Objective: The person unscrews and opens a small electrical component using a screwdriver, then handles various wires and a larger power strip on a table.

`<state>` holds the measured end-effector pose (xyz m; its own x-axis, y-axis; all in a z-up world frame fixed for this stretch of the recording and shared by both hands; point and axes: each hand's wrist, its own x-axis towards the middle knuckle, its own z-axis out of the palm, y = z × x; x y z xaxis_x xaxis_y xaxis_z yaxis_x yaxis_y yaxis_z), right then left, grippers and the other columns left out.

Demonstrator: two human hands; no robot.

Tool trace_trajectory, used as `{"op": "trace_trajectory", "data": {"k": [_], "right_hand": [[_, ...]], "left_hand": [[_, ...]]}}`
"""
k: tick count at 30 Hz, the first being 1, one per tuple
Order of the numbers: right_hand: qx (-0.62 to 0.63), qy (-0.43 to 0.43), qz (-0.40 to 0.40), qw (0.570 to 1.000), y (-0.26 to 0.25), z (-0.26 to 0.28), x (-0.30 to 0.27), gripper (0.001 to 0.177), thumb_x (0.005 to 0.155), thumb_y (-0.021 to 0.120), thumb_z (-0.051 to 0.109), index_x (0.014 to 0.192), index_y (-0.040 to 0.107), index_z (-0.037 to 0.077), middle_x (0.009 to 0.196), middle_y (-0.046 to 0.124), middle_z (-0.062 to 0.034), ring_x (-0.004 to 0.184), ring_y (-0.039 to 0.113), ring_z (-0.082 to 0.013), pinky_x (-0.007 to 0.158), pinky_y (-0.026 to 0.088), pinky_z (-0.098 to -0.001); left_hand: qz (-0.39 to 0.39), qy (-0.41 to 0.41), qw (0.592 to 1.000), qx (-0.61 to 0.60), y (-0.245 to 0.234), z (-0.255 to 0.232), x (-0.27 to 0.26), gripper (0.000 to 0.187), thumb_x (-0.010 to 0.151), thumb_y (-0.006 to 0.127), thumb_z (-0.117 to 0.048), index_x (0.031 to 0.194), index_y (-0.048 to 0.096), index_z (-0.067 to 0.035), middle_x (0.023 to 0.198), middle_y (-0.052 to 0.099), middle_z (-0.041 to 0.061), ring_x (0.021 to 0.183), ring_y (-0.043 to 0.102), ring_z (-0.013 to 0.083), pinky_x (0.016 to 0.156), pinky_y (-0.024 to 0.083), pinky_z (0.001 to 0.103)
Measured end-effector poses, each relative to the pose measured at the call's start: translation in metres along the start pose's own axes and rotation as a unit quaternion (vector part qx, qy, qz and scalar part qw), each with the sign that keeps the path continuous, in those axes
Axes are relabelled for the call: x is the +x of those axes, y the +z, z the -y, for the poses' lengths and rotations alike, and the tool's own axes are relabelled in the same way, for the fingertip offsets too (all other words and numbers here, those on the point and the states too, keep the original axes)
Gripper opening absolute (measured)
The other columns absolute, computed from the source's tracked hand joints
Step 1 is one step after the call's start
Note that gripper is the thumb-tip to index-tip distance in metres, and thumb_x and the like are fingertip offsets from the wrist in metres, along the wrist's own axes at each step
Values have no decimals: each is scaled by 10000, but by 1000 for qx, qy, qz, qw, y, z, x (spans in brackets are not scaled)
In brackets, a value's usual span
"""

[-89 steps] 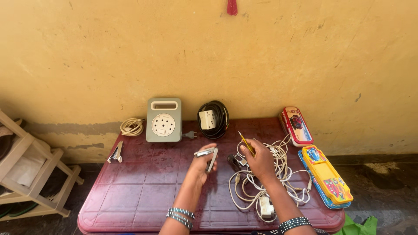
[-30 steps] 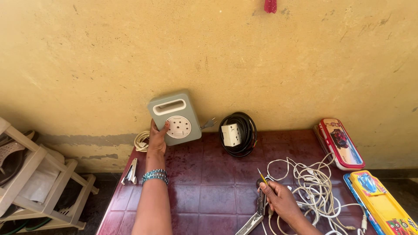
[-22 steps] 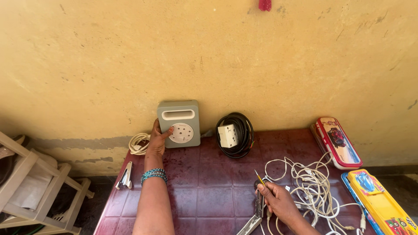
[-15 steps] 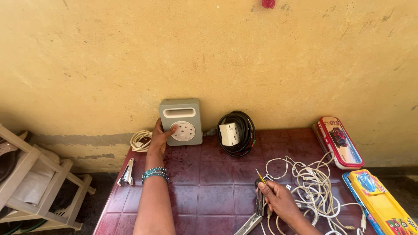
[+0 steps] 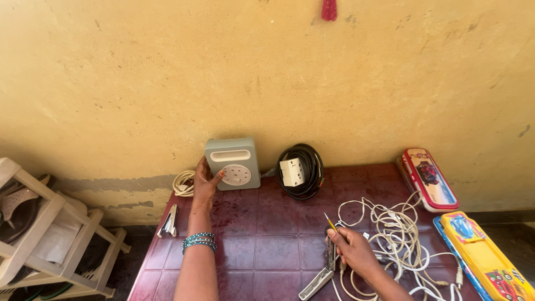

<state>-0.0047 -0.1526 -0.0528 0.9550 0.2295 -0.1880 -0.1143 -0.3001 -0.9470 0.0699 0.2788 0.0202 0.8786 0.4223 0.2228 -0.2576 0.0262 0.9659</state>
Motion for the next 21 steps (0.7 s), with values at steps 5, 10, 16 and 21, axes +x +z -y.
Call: {"op": "trace_trajectory", "data": {"k": [5,10,16,21], "right_hand": [[-12,12,-3,1000,0,1,1,477,939,622,496,807,664,41,560,542,-7,409,474,-80,401,420,-259],[-3,-10,7,1000,-5,6,-2,468,967,627,455,818,652,12,590,568,6,436,487,-65,418,405,-239],[115,-62,12,991,-21,32,-13,381,997,574,402,951,753,69,616,516,56,457,442,-31,421,334,-202],[162,-95,19,982,-42,45,-22,400,1010,562,420,968,741,65,615,515,49,458,451,-28,410,323,-197]], "left_hand": [[-19,-21,1000,13,-1,2,-3,973,760,758,46,1583,265,-113,1581,426,124,1452,421,266,1189,400,388],[-129,49,990,33,10,-7,-31,775,819,721,44,1507,391,-94,1487,495,125,1347,512,260,1144,453,376],[-81,-16,989,-122,100,-28,-135,228,900,722,-118,1117,671,-70,1104,717,76,1002,680,192,924,566,342],[336,-203,915,95,192,-17,-224,450,1059,450,-498,1299,645,-172,1143,712,-29,1017,661,105,848,557,313]]}}
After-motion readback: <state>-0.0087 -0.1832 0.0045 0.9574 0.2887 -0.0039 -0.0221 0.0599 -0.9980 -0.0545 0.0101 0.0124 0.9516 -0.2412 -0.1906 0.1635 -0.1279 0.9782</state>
